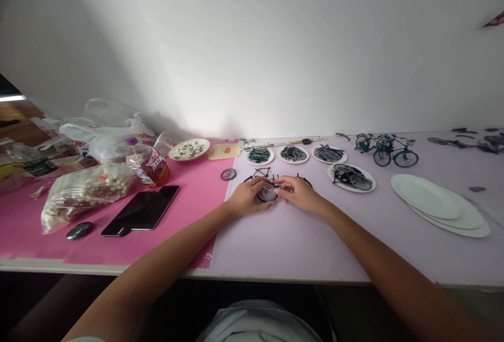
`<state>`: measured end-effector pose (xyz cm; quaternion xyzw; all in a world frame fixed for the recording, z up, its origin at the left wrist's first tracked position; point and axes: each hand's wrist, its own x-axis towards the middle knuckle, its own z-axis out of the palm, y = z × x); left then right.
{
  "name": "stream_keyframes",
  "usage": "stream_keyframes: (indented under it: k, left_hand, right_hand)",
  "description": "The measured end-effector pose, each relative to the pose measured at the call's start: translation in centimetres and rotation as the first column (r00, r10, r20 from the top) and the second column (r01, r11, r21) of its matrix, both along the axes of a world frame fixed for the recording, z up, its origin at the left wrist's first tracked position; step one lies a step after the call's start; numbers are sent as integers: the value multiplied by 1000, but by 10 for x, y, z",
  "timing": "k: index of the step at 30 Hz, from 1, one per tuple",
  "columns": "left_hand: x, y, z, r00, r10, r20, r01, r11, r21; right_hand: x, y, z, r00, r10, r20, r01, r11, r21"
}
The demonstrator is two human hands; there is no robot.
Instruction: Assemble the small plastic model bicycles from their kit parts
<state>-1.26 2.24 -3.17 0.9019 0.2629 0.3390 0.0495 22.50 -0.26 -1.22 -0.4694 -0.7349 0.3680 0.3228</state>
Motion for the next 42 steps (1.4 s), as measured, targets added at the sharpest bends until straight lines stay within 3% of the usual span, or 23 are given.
stream_keyframes:
  k: [42]
  left_hand:
    - [-1,3,0,999,6,-37,-7,999,-46]
  right_hand:
    - [3,2,-2,998,25,51,-24,1000,-19]
